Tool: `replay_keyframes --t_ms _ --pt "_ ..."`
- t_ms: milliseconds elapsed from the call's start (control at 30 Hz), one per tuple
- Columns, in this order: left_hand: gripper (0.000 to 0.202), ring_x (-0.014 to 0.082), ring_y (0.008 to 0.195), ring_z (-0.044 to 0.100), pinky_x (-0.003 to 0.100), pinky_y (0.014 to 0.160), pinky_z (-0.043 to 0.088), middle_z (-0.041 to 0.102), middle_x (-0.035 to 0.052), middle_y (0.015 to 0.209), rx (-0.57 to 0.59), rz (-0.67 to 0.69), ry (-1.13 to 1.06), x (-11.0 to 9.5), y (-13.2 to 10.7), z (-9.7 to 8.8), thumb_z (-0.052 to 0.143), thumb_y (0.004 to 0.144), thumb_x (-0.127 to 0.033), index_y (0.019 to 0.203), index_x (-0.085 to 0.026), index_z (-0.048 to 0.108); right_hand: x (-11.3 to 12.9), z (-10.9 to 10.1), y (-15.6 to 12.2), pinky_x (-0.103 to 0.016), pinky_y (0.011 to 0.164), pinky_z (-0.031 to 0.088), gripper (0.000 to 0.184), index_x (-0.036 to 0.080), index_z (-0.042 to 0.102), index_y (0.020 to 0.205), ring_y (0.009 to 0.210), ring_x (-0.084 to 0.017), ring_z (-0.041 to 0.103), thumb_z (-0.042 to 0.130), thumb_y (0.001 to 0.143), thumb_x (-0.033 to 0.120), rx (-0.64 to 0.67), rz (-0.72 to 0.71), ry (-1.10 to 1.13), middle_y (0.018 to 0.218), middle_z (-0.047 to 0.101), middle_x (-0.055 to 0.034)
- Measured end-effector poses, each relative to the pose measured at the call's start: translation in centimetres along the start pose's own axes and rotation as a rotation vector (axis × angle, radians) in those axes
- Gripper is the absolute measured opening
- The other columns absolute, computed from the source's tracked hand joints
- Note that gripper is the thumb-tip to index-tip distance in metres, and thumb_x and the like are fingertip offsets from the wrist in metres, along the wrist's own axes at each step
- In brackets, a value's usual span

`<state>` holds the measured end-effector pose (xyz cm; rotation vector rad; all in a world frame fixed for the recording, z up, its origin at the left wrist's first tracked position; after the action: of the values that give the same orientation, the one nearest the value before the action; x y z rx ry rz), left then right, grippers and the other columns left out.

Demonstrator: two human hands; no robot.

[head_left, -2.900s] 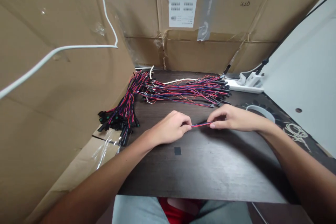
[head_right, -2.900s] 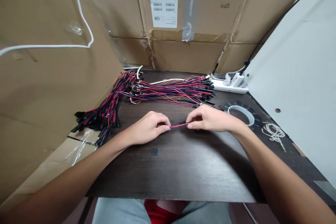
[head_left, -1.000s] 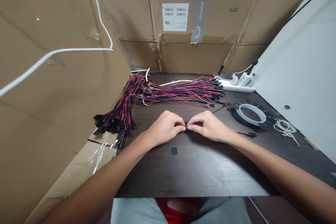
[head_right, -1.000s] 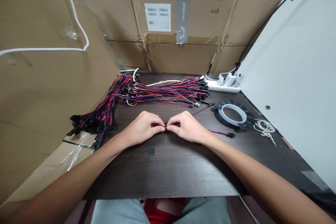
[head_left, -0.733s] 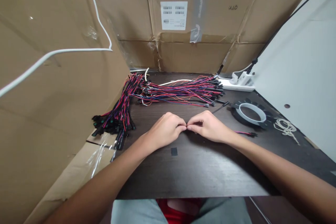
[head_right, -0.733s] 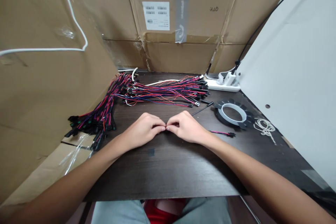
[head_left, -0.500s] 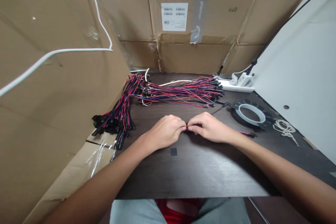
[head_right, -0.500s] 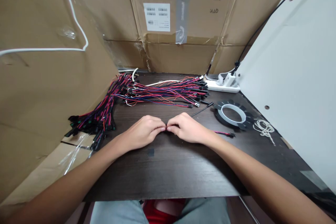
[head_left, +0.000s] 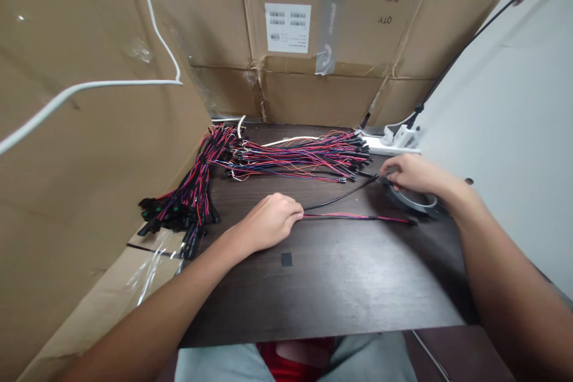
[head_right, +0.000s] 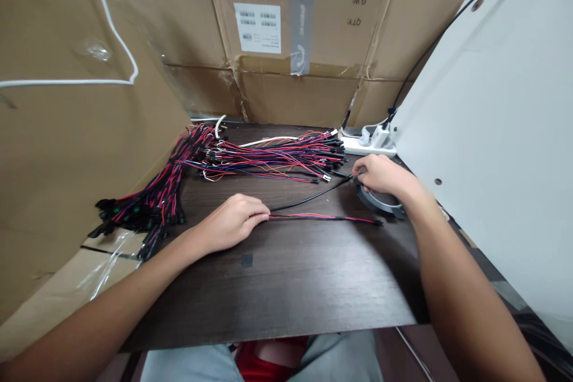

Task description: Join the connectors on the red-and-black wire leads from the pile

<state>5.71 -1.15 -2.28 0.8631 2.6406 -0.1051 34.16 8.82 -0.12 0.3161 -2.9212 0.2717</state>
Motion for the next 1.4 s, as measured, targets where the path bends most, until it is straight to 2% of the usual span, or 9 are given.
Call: replay_keyframes --t_ms 67,233,400,500,700,833,1033,1233,1400 --pt "0.027 0.0144 0.075 0.059 0.025 0.069 0.039 0.067 0.0047 0.079 0.002 -0.002 -0.003 0.0 0.0 -0.1 0.045 0.092 -0.017 0.081 -0.014 0.070 0.3 0.2 -0.1 -0.024 0.051 0.040 0.027 0.017 0.066 0.087 0.046 -0.014 0.053 0.050 0.071 0.003 0.041 0.034 0.030 0.053 0.061 0.0009" --pt "0.027 0.0140 0.073 0.059 0.025 0.069 0.039 0.067 0.0045 0.078 -0.014 0.025 -0.013 -0.1 0.0 -0.2 0.046 0.091 -0.016 0.079 -0.014 0.070 1.0 0.2 -0.3 -0.022 0.049 0.040 0.021 0.016 0.061 0.082 0.040 -0.011 0.049 0.049 0.072 0.002 0.090 0.080 0.094 0.047 0.055 0.0030" --pt "0.026 0.0137 0.073 0.059 0.024 0.069 0.039 0.067 0.0041 0.078 -0.017 0.023 -0.029 0.0 0.1 -0.1 0.046 0.091 -0.016 0.080 -0.014 0.070 1.1 0.3 -0.7 -0.020 0.044 0.036 0.020 0.017 0.051 0.079 0.040 -0.010 0.047 0.045 0.073 -0.001 0.120 0.167 0.181 0.049 0.052 0.0037" --pt "0.027 0.0136 0.074 0.059 0.024 0.069 0.039 0.067 0.0040 0.079 -0.003 0.012 -0.028 0.0 0.1 -0.1 0.046 0.091 -0.016 0.079 -0.014 0.070 1.2 0.3 -0.9 -0.020 0.043 0.035 0.021 0.017 0.048 0.078 0.042 -0.010 0.046 0.043 0.074 -0.002 0.129 0.161 0.189 0.051 0.052 0.0032" --pt "0.027 0.0150 0.077 0.061 0.025 0.071 0.040 0.068 0.0050 0.081 0.006 -0.008 -0.029 0.0 0.0 -0.1 0.045 0.092 -0.018 0.081 -0.015 0.069 1.1 0.2 -0.9 -0.020 0.041 0.035 0.022 0.019 0.050 0.092 0.038 -0.010 0.047 0.042 0.080 0.002 0.168 0.145 0.249 0.050 0.049 0.0056" --pt "0.028 0.0158 0.079 0.062 0.025 0.072 0.041 0.069 0.0052 0.083 0.004 -0.054 -0.035 0.2 -0.1 0.0 0.044 0.092 -0.020 0.083 -0.015 0.069 1.0 0.4 -0.9 -0.020 0.040 0.033 0.018 0.017 0.052 0.083 0.038 -0.009 0.045 0.043 0.079 0.002 0.204 0.149 0.277 0.049 0.048 0.0048" --pt "0.027 0.0165 0.082 0.063 0.026 0.074 0.042 0.069 0.0057 0.086 0.019 -0.069 -0.032 0.2 0.0 0.1 0.044 0.092 -0.020 0.085 -0.015 0.069 1.0 0.5 -1.1 -0.017 0.037 0.031 0.022 0.017 0.045 0.076 0.038 -0.007 0.042 0.041 0.077 -0.004 0.191 0.236 0.384 0.050 0.049 0.0041" --pt "0.027 0.0164 0.083 0.063 0.026 0.074 0.042 0.069 0.0057 0.085 0.022 -0.072 -0.047 0.2 0.0 0.0 0.043 0.093 -0.021 0.085 -0.015 0.069 0.3 0.6 -1.4 -0.020 0.042 0.045 0.024 0.017 0.042 0.071 0.042 -0.009 0.050 0.038 0.078 -0.005 0.211 0.248 0.568 0.052 0.049 0.0022" --pt "0.027 0.0168 0.082 0.063 0.026 0.074 0.042 0.069 0.0057 0.085 0.028 -0.077 -0.048 0.3 0.0 0.0 0.044 0.093 -0.020 0.084 -0.015 0.069 -0.5 0.4 -2.0 -0.023 0.052 0.054 0.019 0.017 0.042 0.069 0.052 -0.011 0.059 0.058 0.075 0.008 0.249 0.218 0.763 0.061 0.052 0.0005"
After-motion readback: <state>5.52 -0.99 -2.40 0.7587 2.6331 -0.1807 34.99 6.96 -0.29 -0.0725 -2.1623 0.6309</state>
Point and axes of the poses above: each hand's wrist, its own y-axis towards the middle knuckle, its own z-axis out of the palm, x = y × z, the point moved 3 cm from there along y, towards the middle knuckle
